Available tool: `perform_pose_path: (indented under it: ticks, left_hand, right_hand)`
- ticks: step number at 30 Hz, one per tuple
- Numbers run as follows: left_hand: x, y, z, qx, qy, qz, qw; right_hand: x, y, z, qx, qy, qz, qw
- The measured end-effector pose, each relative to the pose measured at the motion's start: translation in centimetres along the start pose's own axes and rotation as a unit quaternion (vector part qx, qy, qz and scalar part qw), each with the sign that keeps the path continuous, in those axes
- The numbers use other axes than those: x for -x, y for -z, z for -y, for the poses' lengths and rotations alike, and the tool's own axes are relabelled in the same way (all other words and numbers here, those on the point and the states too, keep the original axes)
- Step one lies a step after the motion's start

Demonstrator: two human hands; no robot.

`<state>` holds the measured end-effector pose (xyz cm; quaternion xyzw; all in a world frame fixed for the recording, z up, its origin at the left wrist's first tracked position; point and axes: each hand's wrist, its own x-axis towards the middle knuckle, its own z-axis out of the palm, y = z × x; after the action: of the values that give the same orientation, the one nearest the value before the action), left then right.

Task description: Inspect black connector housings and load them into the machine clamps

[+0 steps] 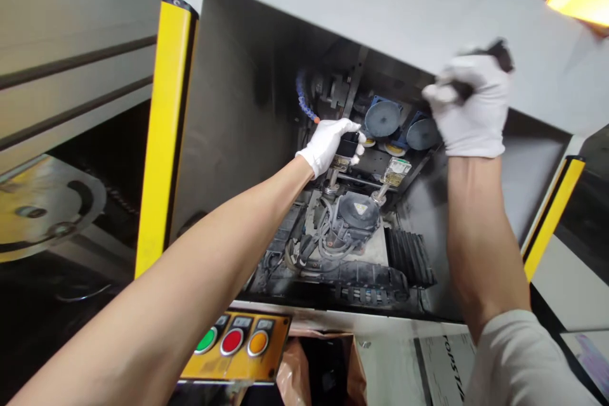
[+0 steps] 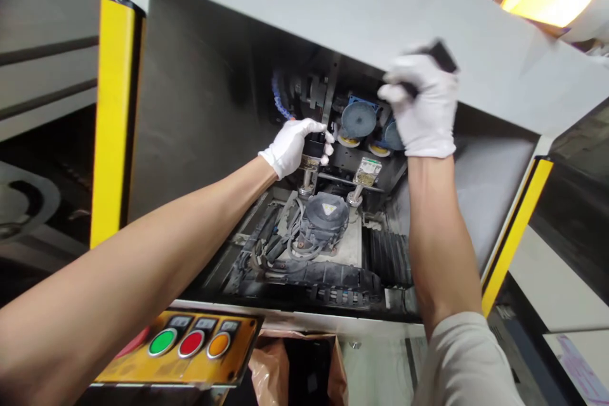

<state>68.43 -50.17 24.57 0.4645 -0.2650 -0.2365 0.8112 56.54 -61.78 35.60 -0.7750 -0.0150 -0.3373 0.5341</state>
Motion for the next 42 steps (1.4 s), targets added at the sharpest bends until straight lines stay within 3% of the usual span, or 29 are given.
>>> perform_pose_path:
  ticks: [2,3,5,7,9,10,13,15,17,20,25,28,31,34,38,42]
  left_hand:
    - [-0.5,0.0,0.0,-0.027,-0.028,-0.021,0.999]
    - [-0.7,0.1,-0.2,-0.042,-0.051,-0.040,0.997]
    - [-0.3,0.3,-0.8,-0.072,-0.093,-0.083,0.990]
    - [2.0,0.6,-1.8,-0.091,-0.123,-0.136,0.979]
    - [6.7,0.6,-2.6,-0.098,-0.152,-0.193,0.964]
    - [9.8,0.4,-2.9,-0.100,-0.159,-0.213,0.959]
    - [19.8,-0.9,-3.0,-0.131,-0.079,-0.160,0.975]
    - [25.0,-2.0,-2.5,-0.173,-0.051,-0.124,0.976]
    - [28.3,-2.6,-1.9,-0.204,-0.049,-0.117,0.971]
    - [31.1,-2.7,-0.8,-0.193,-0.009,-0.122,0.973]
    - [36.3,-2.2,1.8,-0.135,0.104,-0.113,0.979]
    - [40.4,-2.5,3.2,-0.087,0.132,-0.115,0.981]
    - [44.5,-3.2,4.2,-0.045,0.128,-0.132,0.982]
    - [48.1,-3.7,4.7,-0.029,0.112,-0.154,0.981]
    - [52.1,-3.9,4.8,-0.035,0.096,-0.182,0.978]
    - [55.1,-3.7,4.7,-0.030,0.060,-0.200,0.978]
  right_hand:
    - [1.7,-1.7,1.6,0.078,0.126,0.033,0.988]
    - [3.2,-2.6,1.7,0.148,0.203,0.063,0.966]
    - [6.4,-3.8,0.8,0.296,0.329,0.103,0.891]
    - [9.2,-4.2,-0.8,0.425,0.407,0.107,0.802]
    - [11.0,-4.1,-1.9,0.508,0.449,0.094,0.729]
    - [11.6,-4.1,-2.3,0.528,0.461,0.089,0.708]
    - [14.0,-4.9,-2.3,0.538,0.480,0.102,0.685]
    - [16.3,-6.0,-2.0,0.523,0.480,0.130,0.693]
    - [19.0,-7.0,-1.6,0.499,0.469,0.155,0.712]
    - [23.2,-7.7,-1.0,0.459,0.444,0.193,0.745]
    - [29.9,-7.1,-0.1,0.411,0.420,0.230,0.776]
    - [34.2,-6.6,0.3,0.367,0.351,0.273,0.817]
    - [38.5,-6.2,0.6,0.299,0.267,0.273,0.874]
    - [42.1,-6.3,1.4,0.242,0.227,0.238,0.913]
    - [45.3,-7.2,3.0,0.204,0.208,0.225,0.930]
    - [46.9,-8.4,4.3,0.158,0.227,0.243,0.930]
